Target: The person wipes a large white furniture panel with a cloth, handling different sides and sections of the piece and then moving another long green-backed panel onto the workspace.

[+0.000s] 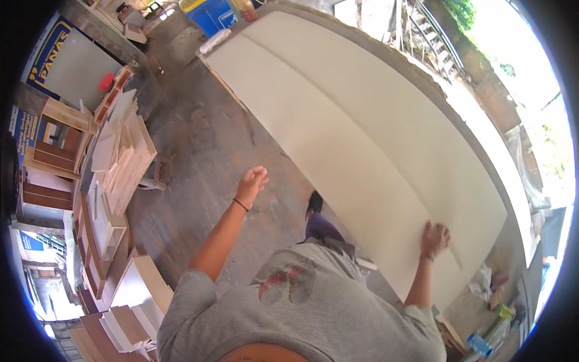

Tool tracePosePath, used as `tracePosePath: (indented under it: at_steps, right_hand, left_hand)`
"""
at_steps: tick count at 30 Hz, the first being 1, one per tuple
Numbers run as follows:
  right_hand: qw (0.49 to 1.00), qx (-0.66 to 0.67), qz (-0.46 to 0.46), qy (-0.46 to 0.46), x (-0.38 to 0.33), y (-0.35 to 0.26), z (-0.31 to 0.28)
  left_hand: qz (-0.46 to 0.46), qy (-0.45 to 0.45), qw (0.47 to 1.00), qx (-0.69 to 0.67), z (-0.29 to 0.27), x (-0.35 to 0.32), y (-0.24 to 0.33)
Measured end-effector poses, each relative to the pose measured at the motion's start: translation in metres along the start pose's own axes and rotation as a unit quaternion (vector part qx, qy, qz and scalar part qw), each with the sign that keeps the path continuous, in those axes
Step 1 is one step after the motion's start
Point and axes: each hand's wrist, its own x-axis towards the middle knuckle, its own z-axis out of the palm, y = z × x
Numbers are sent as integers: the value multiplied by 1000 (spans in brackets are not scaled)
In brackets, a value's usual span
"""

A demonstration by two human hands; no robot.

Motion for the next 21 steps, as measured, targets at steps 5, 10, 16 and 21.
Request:
tracePosePath:
  at_steps: [5, 10, 16, 21]
  right_hand:
    - [999, 4, 54, 3, -3, 1, 1]
    - [990, -42, 135, -2, -12, -17, 3]
    - [964, -98, 248, 4, -25, -56, 10]
    - [945, -107, 307, -27, -63, -113, 8]
  left_hand:
    - [138, 69, 977, 149, -40, 142, 34]
    - [182, 148, 938, 256, -86, 235, 81]
    - [136, 197, 882, 405, -149, 363, 139]
    - [100, 201, 833, 506, -195, 467, 190]
